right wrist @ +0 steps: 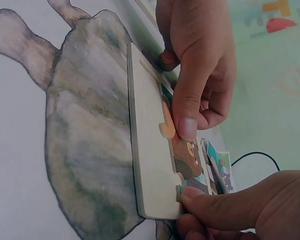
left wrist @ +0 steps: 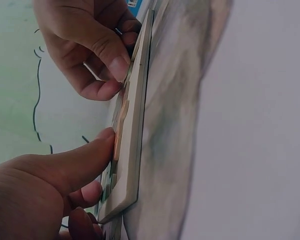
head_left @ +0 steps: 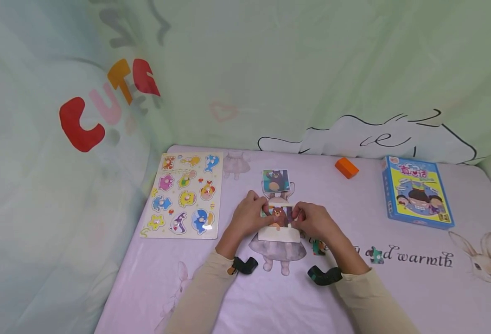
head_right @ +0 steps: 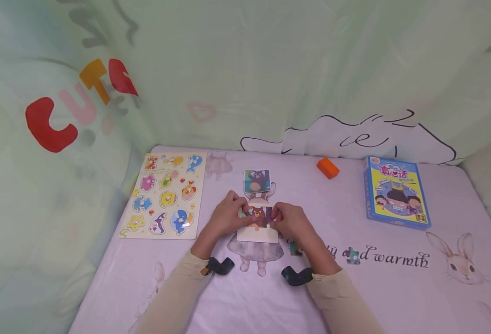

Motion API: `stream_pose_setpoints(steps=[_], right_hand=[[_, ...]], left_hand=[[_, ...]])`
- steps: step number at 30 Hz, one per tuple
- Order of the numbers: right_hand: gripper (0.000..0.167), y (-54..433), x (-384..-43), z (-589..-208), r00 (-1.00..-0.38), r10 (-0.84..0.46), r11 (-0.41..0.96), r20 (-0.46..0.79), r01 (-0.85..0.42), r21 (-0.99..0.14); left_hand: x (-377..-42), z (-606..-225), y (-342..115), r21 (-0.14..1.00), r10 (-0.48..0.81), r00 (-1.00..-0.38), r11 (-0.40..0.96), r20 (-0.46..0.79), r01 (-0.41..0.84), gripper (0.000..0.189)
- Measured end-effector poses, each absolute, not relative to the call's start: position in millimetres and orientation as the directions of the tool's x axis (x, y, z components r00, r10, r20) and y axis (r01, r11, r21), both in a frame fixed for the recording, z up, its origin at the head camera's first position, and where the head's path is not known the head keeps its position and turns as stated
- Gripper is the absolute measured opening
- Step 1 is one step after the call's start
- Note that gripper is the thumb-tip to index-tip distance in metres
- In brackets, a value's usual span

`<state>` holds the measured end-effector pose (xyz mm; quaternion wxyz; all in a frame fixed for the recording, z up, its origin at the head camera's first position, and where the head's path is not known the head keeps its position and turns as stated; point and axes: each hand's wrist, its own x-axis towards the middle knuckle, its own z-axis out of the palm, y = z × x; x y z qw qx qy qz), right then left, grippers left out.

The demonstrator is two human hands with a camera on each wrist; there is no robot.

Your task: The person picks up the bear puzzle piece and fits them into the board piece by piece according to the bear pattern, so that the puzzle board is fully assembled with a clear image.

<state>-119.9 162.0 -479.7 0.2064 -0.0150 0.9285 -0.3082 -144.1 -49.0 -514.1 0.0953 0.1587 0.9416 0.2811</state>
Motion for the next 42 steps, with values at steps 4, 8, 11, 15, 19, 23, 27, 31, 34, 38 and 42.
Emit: stream_pose_setpoints(steps=[4,8,11,15,19,23,27,31,34,38,42], right_hand=[[0.02,162,-121,-479,-0.909,-0.155,0.813,-0.387,0.106,-0.573],[0.021,162,-122,-479,-0.905,-0.155,0.816,-0.397,0.109,-0.567],[0.022,162,-122,-479,-0.9,-0.153,0.813,-0.408,0.12,-0.57],[0.024,163,-120,-477,-0.896,-0.167,0.805,-0.412,0.118,-0.582],[0.025,167,-116,-474,-0.897,-0.186,0.808,-0.4,0.092,-0.581],[0.026,178,-110,-466,-0.901,-0.195,0.819,-0.387,0.068,-0.57],[0.025,193,-105,-457,-0.903,-0.228,0.825,-0.365,0.019,-0.564],[0.023,207,-98,-453,-0.901,-0.272,0.838,-0.339,-0.05,-0.543],[0.022,213,-94,-453,-0.898,-0.289,0.844,-0.331,-0.077,-0.53],[0.023,219,-89,-456,-0.893,-0.275,0.845,-0.356,-0.048,-0.532],[0.023,222,-85,-461,-0.883,-0.258,0.843,-0.393,-0.007,-0.538]], left_hand=[[-144,-514,-49,0.559,0.358,-0.93,0.79,-0.087,0.252,0.034],[-144,-512,-49,0.561,0.36,-0.929,0.788,-0.088,0.253,0.033],[-144,-513,-50,0.564,0.359,-0.929,0.787,-0.091,0.249,0.033],[-145,-515,-50,0.567,0.356,-0.93,0.787,-0.094,0.244,0.035],[-145,-515,-50,0.574,0.355,-0.93,0.783,-0.095,0.24,0.036],[-145,-515,-50,0.576,0.355,-0.93,0.782,-0.1,0.237,0.033],[-146,-516,-51,0.574,0.36,-0.927,0.784,-0.108,0.238,0.028],[-148,-517,-52,0.581,0.368,-0.923,0.779,-0.115,0.238,0.023],[-149,-518,-52,0.589,0.368,-0.923,0.774,-0.117,0.233,0.022],[-149,-519,-52,0.585,0.366,-0.923,0.777,-0.119,0.232,0.022],[-148,-518,-52,0.584,0.367,-0.923,0.777,-0.117,0.235,0.022]])
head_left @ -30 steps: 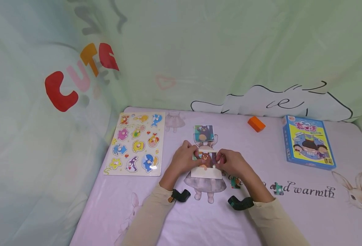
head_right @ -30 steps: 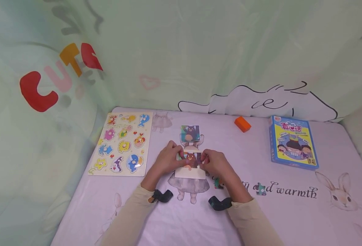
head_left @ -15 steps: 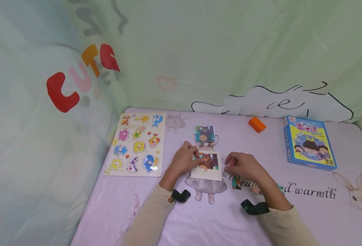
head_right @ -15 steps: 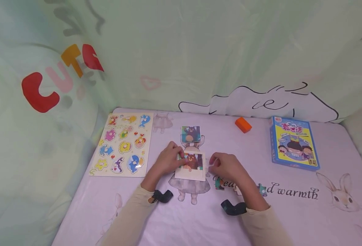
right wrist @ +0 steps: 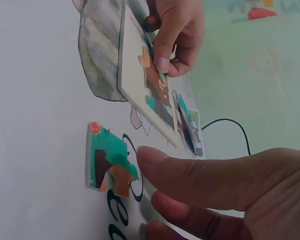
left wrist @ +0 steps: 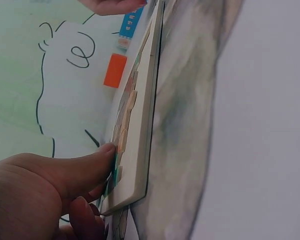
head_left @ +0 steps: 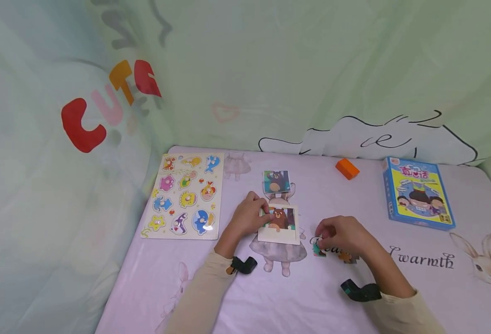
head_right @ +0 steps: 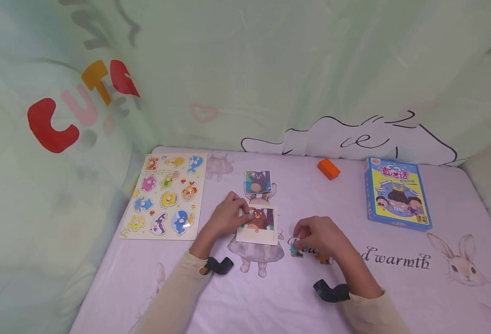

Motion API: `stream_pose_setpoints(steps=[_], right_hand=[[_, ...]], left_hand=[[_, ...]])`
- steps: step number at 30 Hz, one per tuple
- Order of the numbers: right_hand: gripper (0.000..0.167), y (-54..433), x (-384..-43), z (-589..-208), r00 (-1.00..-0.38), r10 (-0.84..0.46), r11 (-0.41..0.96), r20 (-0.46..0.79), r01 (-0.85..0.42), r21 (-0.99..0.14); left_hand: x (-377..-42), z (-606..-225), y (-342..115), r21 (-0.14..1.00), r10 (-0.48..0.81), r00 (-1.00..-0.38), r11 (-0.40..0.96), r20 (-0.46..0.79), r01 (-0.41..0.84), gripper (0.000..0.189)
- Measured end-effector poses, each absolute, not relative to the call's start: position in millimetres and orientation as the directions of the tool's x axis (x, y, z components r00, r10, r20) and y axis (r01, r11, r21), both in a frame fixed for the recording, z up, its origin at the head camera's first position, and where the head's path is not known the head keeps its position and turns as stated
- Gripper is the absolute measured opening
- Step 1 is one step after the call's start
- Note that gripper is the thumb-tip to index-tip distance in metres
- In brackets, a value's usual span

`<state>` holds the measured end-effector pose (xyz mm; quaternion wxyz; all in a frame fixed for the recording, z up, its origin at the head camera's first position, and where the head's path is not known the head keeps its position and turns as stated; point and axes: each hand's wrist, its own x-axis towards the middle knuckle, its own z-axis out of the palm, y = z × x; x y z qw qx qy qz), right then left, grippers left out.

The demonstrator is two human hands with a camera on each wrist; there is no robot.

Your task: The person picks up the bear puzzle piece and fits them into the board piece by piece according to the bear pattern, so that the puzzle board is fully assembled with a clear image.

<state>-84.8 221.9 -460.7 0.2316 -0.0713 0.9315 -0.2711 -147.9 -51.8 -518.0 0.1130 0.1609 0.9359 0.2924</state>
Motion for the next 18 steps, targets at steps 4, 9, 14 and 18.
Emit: stream_pose_setpoints(steps=[4,9,14,18], right_hand=[[0.023,222.1,-81.8,-465.3,-0.878,-0.247,0.845,-0.411,0.012,-0.534],[0.023,221.3,-80.3,-468.1,-0.88,-0.257,0.847,-0.4,-0.006,-0.532],[0.023,220.2,-79.5,-468.4,-0.883,-0.257,0.848,-0.392,-0.012,-0.53],[0.024,220.4,-79.0,-468.1,-0.883,-0.267,0.846,-0.385,-0.024,-0.533]], left_hand=[[-147.5,-517.0,-52.2,0.588,0.367,-0.924,0.773,-0.11,0.237,0.022],[-147.2,-516.1,-52.2,0.593,0.365,-0.924,0.771,-0.115,0.231,0.022],[-146.9,-515.4,-52.4,0.593,0.364,-0.924,0.772,-0.116,0.229,0.021],[-146.8,-515.4,-52.7,0.601,0.361,-0.926,0.767,-0.114,0.225,0.022]])
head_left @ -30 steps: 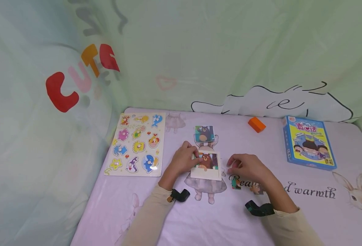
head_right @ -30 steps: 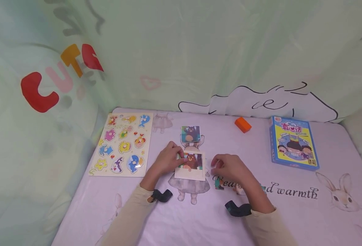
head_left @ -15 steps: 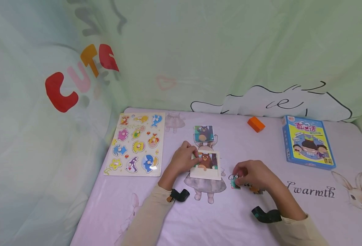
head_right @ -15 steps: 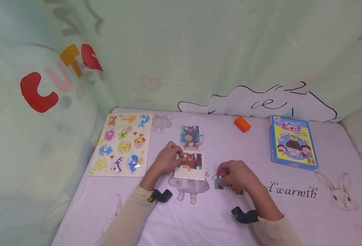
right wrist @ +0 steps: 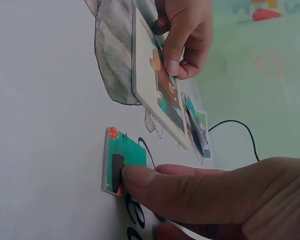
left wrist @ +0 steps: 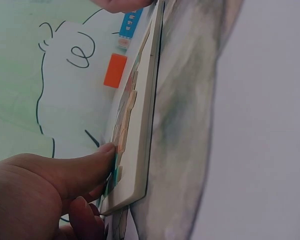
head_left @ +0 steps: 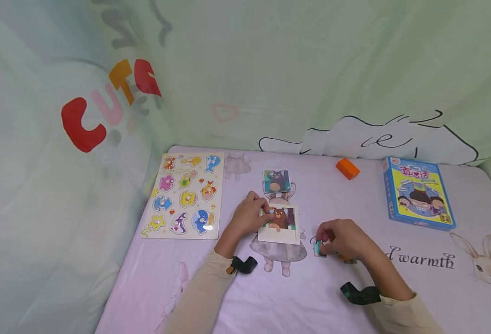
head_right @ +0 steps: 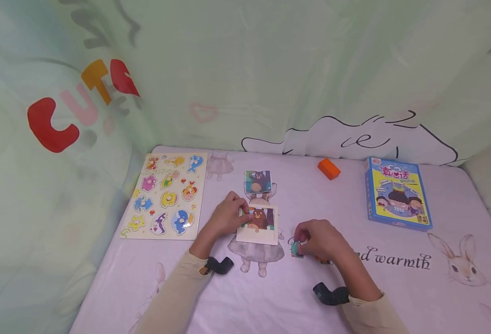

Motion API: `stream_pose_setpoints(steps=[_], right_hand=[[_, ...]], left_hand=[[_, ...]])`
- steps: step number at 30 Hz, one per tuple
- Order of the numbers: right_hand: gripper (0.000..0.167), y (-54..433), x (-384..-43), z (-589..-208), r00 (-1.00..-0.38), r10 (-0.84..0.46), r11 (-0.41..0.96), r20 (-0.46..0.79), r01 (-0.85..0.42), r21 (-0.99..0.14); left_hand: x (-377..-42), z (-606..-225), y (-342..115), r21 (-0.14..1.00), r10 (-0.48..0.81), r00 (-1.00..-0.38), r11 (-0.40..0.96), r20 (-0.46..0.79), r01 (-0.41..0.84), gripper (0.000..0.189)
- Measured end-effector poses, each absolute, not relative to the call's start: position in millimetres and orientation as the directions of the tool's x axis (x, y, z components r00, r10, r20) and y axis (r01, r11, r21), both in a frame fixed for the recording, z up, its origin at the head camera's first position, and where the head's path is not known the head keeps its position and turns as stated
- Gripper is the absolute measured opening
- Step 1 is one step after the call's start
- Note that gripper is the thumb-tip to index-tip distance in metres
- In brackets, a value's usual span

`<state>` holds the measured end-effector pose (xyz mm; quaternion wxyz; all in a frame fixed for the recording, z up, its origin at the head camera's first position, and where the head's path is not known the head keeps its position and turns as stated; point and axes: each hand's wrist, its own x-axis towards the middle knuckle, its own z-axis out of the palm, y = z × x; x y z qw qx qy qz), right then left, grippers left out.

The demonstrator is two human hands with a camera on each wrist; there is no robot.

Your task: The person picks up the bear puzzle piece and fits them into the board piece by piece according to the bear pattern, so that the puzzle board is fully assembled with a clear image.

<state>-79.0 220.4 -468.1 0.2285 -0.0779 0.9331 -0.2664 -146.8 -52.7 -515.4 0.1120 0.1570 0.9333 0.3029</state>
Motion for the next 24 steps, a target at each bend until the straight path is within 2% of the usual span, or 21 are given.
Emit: stream_pose_setpoints(steps=[6,24], right_hand=[[0.024,221,-79,-467,-0.877,-0.297,0.827,-0.377,-0.039,-0.561],[0.008,193,-89,-464,-0.88,-0.371,0.722,-0.296,-0.073,-0.688]], left_hand=[[-147,-516,-53,0.6,0.363,-0.925,0.767,-0.117,0.225,0.021],[-146,-514,-52,0.585,0.368,-0.923,0.776,-0.116,0.236,0.021]])
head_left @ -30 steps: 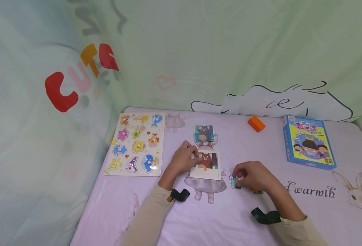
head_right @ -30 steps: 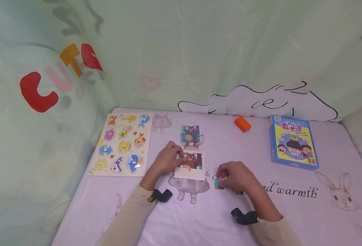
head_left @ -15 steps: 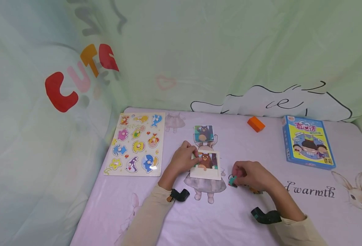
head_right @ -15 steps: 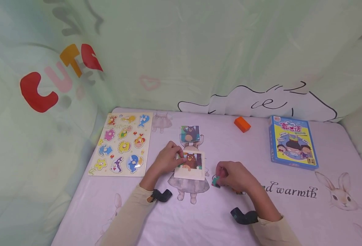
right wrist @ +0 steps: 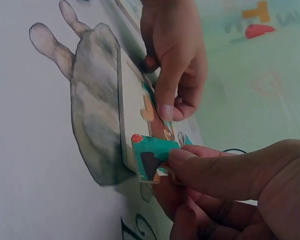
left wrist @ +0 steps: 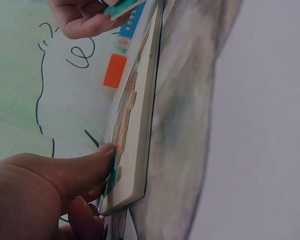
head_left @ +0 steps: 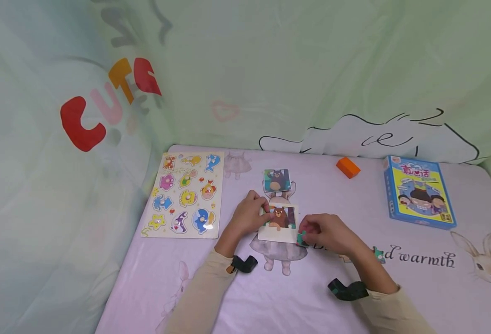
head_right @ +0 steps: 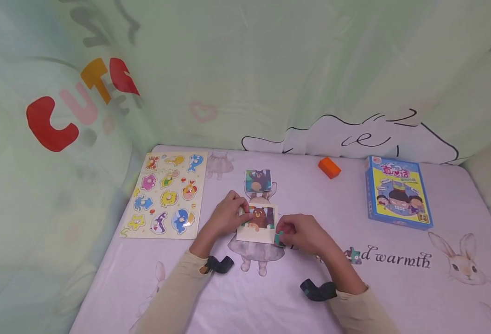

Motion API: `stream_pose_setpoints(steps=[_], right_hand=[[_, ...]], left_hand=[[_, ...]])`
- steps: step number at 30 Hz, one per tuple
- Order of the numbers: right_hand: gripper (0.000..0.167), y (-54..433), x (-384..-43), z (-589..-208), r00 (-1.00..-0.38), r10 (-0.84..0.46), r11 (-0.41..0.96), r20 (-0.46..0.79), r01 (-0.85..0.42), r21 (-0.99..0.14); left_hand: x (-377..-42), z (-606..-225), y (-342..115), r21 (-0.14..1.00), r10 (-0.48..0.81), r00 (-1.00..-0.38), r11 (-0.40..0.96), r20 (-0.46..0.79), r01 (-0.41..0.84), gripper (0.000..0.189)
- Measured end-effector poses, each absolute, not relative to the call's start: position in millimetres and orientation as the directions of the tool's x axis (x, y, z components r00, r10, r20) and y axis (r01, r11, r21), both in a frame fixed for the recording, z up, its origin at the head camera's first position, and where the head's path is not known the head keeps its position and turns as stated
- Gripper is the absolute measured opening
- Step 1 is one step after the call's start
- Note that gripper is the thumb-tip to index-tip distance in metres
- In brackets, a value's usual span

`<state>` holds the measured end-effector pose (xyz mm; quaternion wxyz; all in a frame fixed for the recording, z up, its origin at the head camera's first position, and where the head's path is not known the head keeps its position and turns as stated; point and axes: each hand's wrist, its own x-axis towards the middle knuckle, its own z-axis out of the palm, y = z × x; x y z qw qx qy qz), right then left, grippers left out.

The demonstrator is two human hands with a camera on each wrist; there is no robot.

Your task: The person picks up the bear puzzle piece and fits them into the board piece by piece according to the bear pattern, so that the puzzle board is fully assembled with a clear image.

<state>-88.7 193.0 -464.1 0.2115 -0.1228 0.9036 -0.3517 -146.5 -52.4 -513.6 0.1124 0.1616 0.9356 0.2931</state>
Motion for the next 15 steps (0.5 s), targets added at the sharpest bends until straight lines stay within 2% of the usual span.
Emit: stream_pose_setpoints(steps=[6,15], right_hand=[[0.011,178,-91,-469,-0.886,-0.396,0.693,-0.242,-0.116,-0.711],[0.012,165,-95,-471,-0.902,-0.351,0.67,-0.251,-0.055,-0.74]], left_hand=[[-147,-513,-54,0.584,0.376,-0.92,0.774,-0.111,0.246,0.02],[-147,-513,-54,0.587,0.375,-0.92,0.772,-0.111,0.244,0.02]])
